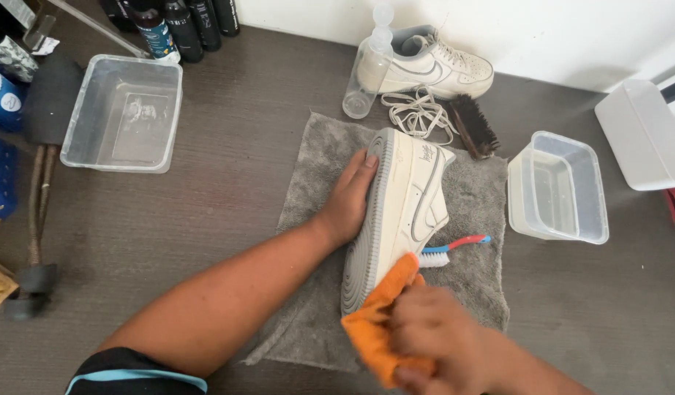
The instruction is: The person scrubs the sole and sides of a white sneaker with a blue brush, then wipes the shoe with an orange cloth. The process is repeated on different sections of the shoe.
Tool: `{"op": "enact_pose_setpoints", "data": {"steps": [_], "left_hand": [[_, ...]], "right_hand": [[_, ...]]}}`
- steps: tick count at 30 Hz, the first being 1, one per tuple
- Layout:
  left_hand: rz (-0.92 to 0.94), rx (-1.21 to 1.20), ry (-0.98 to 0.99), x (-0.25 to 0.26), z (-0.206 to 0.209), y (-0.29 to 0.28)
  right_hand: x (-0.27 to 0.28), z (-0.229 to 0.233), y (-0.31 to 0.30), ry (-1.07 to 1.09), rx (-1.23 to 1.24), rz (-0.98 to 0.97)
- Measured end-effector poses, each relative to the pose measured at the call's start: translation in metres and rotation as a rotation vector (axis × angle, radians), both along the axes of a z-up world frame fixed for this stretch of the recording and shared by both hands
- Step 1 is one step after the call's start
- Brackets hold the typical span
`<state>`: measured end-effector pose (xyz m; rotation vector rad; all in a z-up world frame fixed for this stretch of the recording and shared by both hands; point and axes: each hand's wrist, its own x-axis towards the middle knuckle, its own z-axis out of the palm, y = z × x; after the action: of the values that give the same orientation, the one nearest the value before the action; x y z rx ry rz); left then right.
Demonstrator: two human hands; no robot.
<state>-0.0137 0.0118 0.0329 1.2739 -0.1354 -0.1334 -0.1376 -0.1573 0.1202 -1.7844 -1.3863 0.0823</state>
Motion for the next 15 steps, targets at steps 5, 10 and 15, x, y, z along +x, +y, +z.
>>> {"op": "enact_pose_setpoints", "data": {"steps": [5,10,15], "left_hand": [[0.012,-0.013,0.003,-0.001,0.005,0.001],[-0.015,-0.026,0.003,-0.002,0.006,0.002],[0.016,0.015,-0.047,0.002,-0.002,0.001]], "right_hand": [[0.013,0.007,-0.065,0.292,0.563,-0.72],[0.084,0.05,-0.057,0.222,0.861,-0.928],[0.139,0.054,-0.011,-0.536,0.087,-0.635]]}}
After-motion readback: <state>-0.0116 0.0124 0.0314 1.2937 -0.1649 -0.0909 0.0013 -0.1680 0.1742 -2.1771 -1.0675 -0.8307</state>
